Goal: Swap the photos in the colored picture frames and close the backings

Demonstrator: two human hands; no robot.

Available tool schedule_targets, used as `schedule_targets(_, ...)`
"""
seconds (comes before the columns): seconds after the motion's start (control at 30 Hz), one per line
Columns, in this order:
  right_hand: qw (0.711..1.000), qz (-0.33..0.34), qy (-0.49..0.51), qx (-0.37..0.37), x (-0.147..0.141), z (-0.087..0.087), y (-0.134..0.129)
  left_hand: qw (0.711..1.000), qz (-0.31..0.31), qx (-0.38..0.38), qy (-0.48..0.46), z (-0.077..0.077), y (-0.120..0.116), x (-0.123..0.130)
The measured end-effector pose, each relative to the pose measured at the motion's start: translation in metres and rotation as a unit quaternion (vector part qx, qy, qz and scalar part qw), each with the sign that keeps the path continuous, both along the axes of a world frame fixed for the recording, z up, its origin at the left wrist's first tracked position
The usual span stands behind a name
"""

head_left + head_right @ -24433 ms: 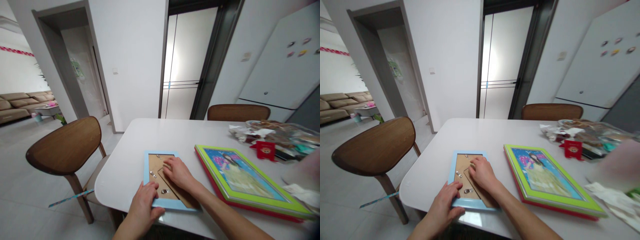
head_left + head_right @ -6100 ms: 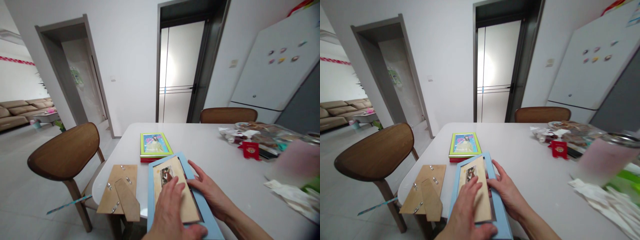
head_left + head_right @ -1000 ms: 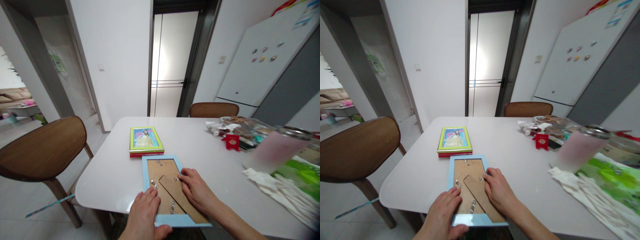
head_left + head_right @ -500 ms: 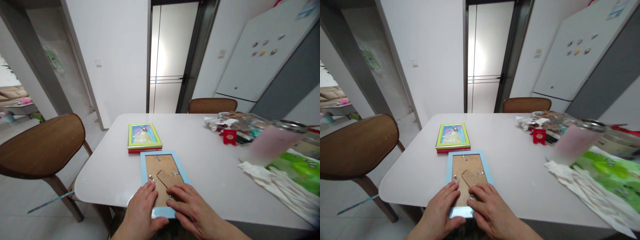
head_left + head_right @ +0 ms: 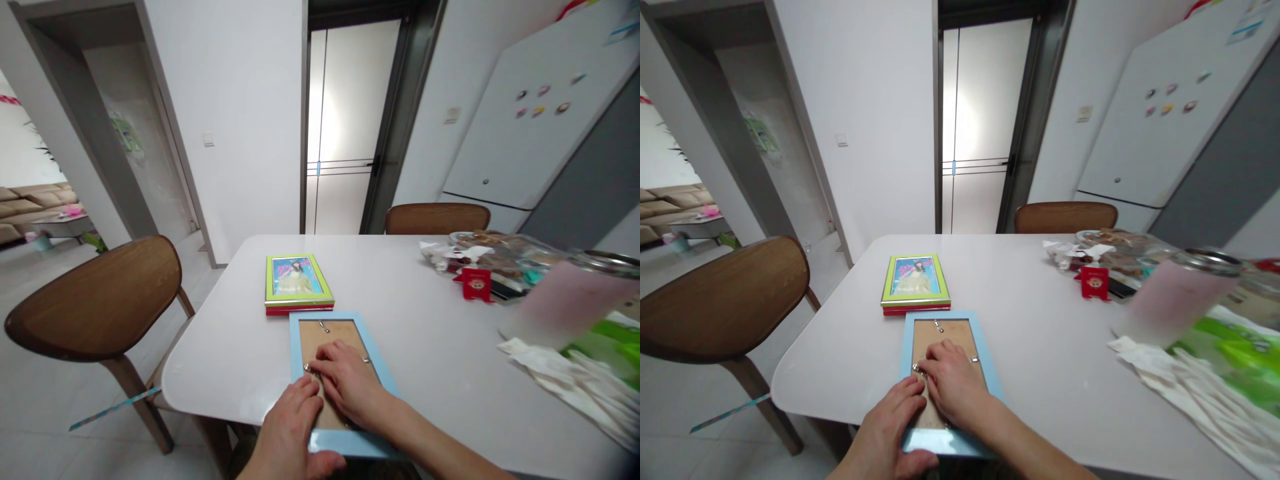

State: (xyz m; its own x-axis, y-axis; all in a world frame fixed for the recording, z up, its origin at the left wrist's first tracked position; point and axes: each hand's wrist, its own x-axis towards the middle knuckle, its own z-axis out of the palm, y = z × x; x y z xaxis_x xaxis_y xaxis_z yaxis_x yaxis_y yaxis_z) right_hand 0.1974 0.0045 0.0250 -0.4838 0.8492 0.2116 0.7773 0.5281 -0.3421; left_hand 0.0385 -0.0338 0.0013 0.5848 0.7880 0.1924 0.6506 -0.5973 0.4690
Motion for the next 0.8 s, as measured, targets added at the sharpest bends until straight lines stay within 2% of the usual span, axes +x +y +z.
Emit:
schedule_targets(0.13, 0.998, 0.028, -0.050, 0.015, -0.001, -0.007, 0.000, 1.000, -0.002, -0.009, 0.006, 0.004, -0.001, 0.003)
schedule_targets(0.27, 0.995, 0.050, -0.089, 0.021, 0.000, -0.007, -0.004, 1.000, -0.007, 0.000, -0.009, 0.002, 0.001, 0.002)
schedule_targets(0.4, 0.997, 0.050, -0.056, 0.009, 0.003, -0.003, 0.002, 0.999, -0.005, 0.033, -0.031, -0.005, 0.002, 0.000)
schedule_targets(0.5, 0.999, -0.044, 0.002, 0.002, 0.007, -0.004, 0.021, 0.996, -0.010, 0.077, -0.046, -0.009, 0.001, -0.001)
schedule_targets(0.6, 0.988, -0.149, 0.029, 0.001, 0.011, -0.011, 0.047, 0.993, -0.018, 0.102, -0.053, -0.010, 0.000, -0.001)
schedule_targets(0.8, 0.972, -0.232, 0.041, -0.006, 0.012, -0.028, 0.080, 0.998, 0.006, 0.054, -0.028, -0.007, -0.002, 0.003)
